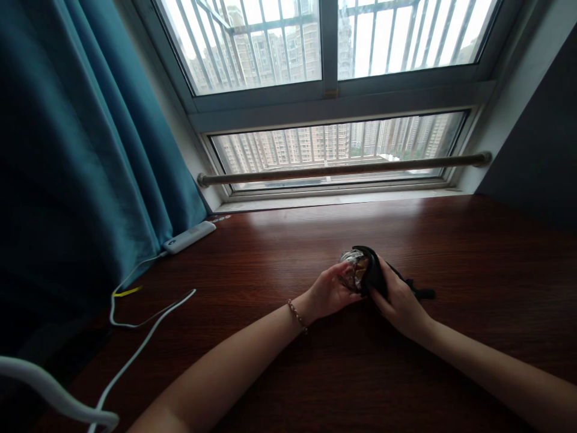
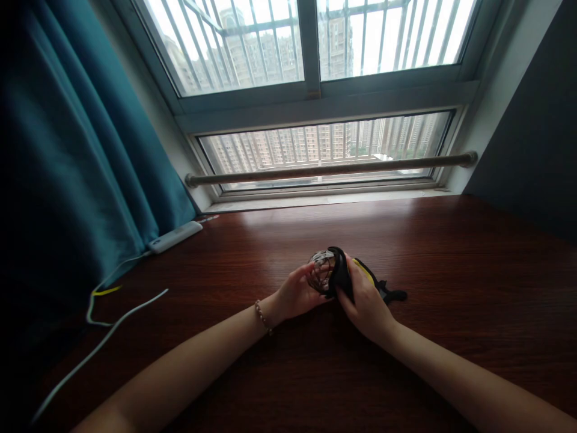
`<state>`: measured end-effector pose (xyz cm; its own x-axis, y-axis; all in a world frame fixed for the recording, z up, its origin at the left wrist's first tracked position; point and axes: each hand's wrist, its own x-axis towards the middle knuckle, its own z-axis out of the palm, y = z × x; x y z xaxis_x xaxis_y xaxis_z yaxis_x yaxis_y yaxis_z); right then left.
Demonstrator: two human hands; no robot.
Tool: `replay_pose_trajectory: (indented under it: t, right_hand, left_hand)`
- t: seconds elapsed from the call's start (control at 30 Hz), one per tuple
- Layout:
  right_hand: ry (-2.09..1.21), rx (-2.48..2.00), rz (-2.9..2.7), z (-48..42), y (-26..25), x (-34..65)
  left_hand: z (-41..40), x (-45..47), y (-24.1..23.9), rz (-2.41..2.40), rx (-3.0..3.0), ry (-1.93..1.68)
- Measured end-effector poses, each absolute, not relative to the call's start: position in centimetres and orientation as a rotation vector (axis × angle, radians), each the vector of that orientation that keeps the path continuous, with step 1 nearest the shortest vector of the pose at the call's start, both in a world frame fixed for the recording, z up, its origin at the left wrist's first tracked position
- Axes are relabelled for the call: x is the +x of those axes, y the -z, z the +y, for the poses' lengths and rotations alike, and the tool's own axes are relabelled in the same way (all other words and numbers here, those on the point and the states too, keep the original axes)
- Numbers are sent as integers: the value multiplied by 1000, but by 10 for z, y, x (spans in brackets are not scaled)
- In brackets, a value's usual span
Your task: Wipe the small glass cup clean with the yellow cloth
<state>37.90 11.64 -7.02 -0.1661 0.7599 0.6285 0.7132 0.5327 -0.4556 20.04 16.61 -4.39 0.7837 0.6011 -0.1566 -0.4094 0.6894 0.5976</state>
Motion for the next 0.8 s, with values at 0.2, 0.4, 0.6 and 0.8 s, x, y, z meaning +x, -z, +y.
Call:
replay_pose_trajectory:
  t: [0.2, 0.4, 0.6, 0.8]
  right_hand:
    - [-37, -1137, -1930, 117, 68, 380]
    - [-66, -943, -2111, 113, 54, 379]
    - [-167, -852, -2153, 108, 49, 379]
    - [-177, -862, -2186, 104, 49, 379]
  left_hand:
    - [171, 201, 45, 330, 418, -574]
    - [171, 202, 49, 334, 424, -632]
    - [165, 205, 43, 399, 482, -663]
    - [161, 210, 42, 413, 570, -703]
